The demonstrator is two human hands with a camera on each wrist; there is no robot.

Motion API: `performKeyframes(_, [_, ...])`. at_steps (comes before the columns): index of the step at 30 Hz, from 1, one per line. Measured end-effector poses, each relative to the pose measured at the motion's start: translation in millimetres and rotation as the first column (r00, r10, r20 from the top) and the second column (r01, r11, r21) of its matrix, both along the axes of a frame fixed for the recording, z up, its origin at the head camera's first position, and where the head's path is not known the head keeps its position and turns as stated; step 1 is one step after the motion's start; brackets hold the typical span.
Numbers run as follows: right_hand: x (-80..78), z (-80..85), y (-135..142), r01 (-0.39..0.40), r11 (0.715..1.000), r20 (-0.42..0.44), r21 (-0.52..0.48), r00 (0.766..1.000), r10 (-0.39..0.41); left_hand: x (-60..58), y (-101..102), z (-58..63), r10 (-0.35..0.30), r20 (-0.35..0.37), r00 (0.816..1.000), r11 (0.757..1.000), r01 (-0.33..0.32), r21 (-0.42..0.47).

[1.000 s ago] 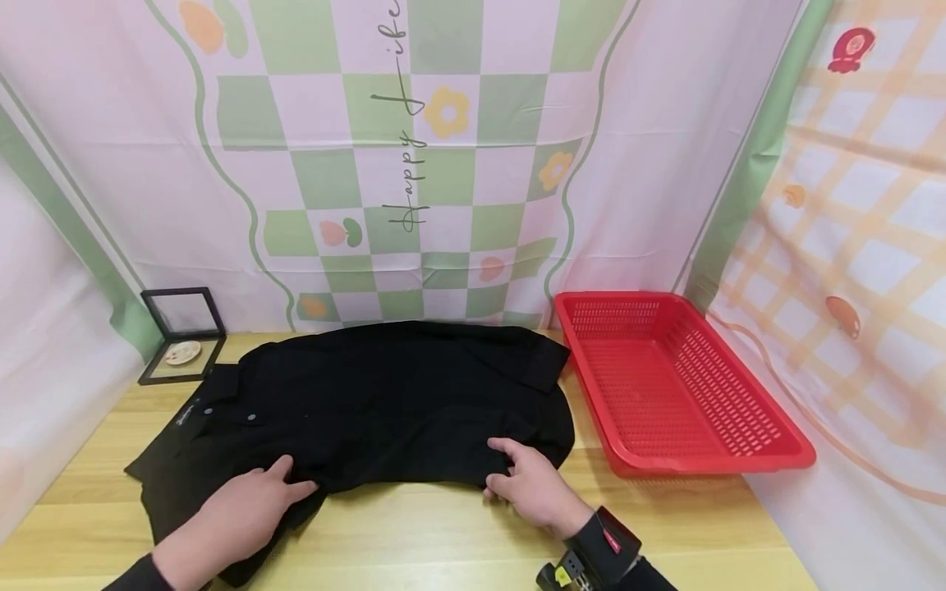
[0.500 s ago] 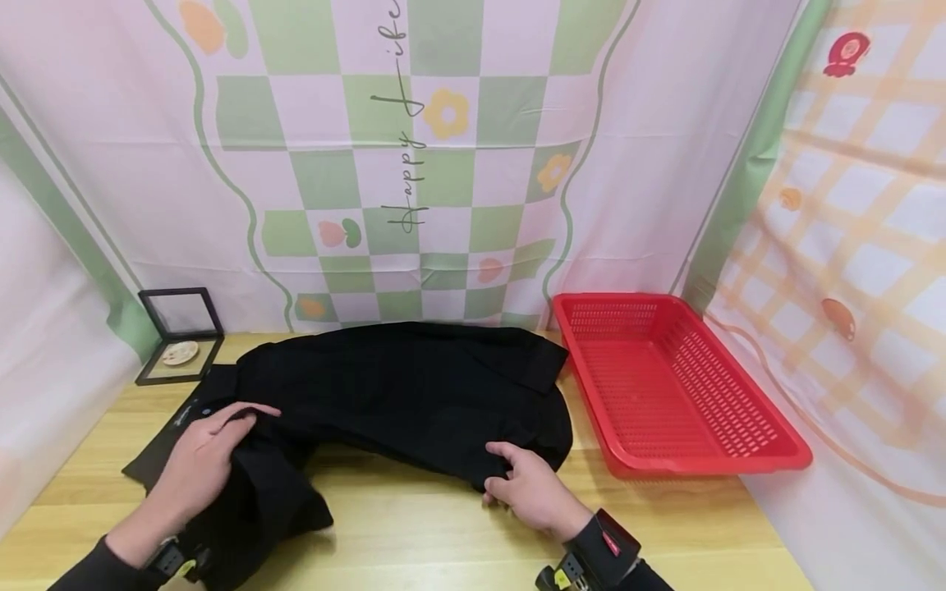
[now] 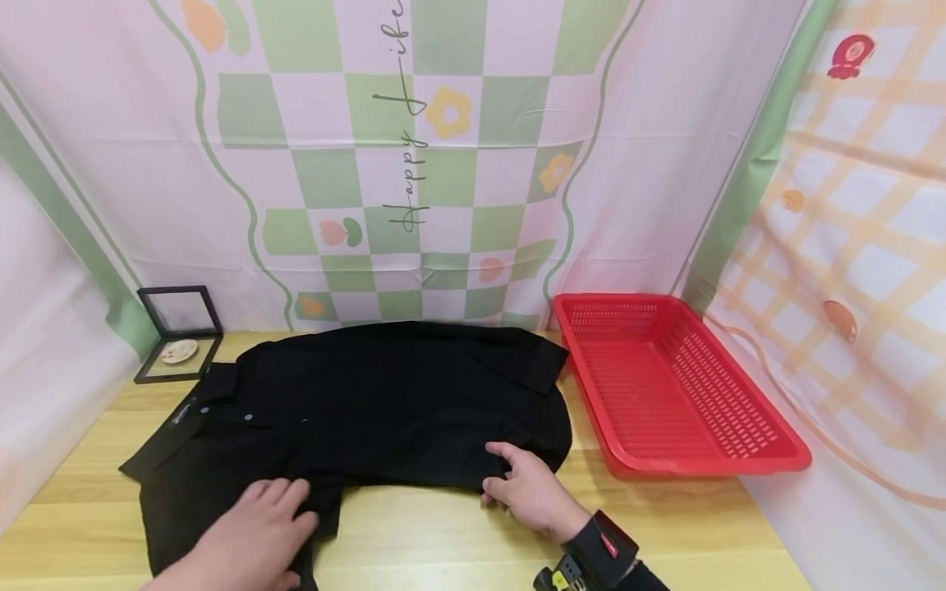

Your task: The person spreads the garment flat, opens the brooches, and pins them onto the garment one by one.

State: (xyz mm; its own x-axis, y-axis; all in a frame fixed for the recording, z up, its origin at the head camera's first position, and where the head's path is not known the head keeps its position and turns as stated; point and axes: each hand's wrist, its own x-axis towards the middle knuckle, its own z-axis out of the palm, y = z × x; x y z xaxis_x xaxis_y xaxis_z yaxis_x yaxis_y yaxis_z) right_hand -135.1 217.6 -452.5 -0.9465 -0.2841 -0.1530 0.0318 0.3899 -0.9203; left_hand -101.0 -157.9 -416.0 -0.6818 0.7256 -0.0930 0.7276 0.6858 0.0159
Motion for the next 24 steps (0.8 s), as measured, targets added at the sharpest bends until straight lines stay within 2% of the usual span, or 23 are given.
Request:
performKeyframes(1, [0.2,0.4,0,-0.001,1.000,-0.001,0.002,1.000,0.001,3.3,2,-4.8,-0.080,-0.105,0.991,0.997,0.082,0.016])
performKeyframes(2, [0.3,0.8,0,-0.001,1.000,-0.003,0.004,1.000,0.001,6.2,5,-9.5,-0.138,-0.191,0.972,0.989,0.144,0.019])
performKeyframes(3, [0.3,1.2,-1,-0.001,1.000,-0.005,0.009,1.000,0.001,7.5,8,-13.9,-0.183,-0.234,0.955,0.981,0.193,0.018])
performKeyframes(4, [0.4,1.5,-1,0.000,1.000,-0.006,0.012,1.000,0.000,7.5,11,-17.2,-0.223,-0.250,0.942,0.973,0.231,0.002])
performKeyframes(5, [0.5,1.7,-1,0.000,1.000,-0.007,0.015,1.000,0.000,6.6,13,-19.1,-0.248,-0.241,0.938,0.968,0.250,-0.025])
performKeyframes(8, [0.2,2.1,-2,0.001,1.000,-0.007,0.020,1.000,-0.001,0.2,17,-17.4,-0.270,-0.162,0.949,0.963,0.264,-0.056])
performKeyframes(9, [0.0,2.0,-2,0.001,1.000,-0.006,0.021,1.000,-0.001,-2.9,18,-15.5,-0.277,-0.150,0.949,0.961,0.276,-0.027])
performKeyframes(10, [-0.1,1.8,-2,0.000,1.000,-0.008,0.021,1.000,0.000,-5.2,20,-13.0,-0.284,-0.169,0.944,0.957,0.290,0.014])
performKeyframes(11, [-0.3,1.6,-2,0.000,1.000,-0.008,0.022,1.000,0.001,-7.0,22,-9.6,-0.284,-0.187,0.940,0.949,0.303,0.085])
performKeyframes(12, [-0.5,1.3,-2,0.000,1.000,-0.008,0.023,1.000,0.001,-8.4,25,-5.2,-0.282,-0.210,0.936,0.931,0.320,0.175])
performKeyframes(13, [-0.7,1.1,-2,-0.001,1.000,-0.009,0.022,1.000,0.001,-9.6,29,0.0,-0.275,-0.253,0.928,0.896,0.343,0.283])
performKeyframes(14, [-0.8,0.9,-3,0.000,1.000,-0.012,0.022,1.000,0.000,-10.5,33,5.8,-0.261,-0.303,0.917,0.842,0.369,0.393])
performKeyframes(16, [-1.1,0.8,-3,0.010,1.000,-0.019,0.016,1.000,-0.009,-11.6,42,18.2,-0.206,-0.439,0.875,0.699,0.445,0.560])
performKeyframes(17, [-1.2,1.1,-3,0.022,1.000,-0.024,0.014,0.999,-0.022,-12.4,46,23.8,-0.181,-0.485,0.855,0.631,0.479,0.610])
performKeyframes(18, [-1.2,1.6,-4,0.041,0.999,-0.029,0.007,0.999,-0.041,-12.7,50,28.2,-0.160,-0.517,0.841,0.588,0.502,0.634])
performKeyframes(19, [-1.0,2.4,-5,0.068,0.998,-0.037,-0.003,0.997,-0.068,-12.4,52,30.7,-0.157,-0.541,0.826,0.573,0.523,0.631])
performKeyframes(20, [-0.6,3.5,-5,0.100,0.995,-0.046,-0.023,0.994,-0.101,-11.3,54,31.2,-0.186,-0.533,0.826,0.587,0.528,0.614])
performKeyframes(21, [0.0,4.8,-6,0.136,0.990,-0.061,-0.047,0.988,-0.139,-10.0,55,29.9,-0.236,-0.504,0.831,0.623,0.527,0.578])
performKeyframes(23, [2.1,8.1,-8,0.195,0.974,-0.096,-0.119,0.974,-0.207,-6.6,55,21.9,-0.366,-0.351,0.862,0.733,0.499,0.462])
performKeyframes(24, [3.4,10.3,-10,0.216,0.963,-0.117,-0.160,0.965,-0.236,-4.7,54,17.1,-0.418,-0.227,0.880,0.789,0.476,0.390])
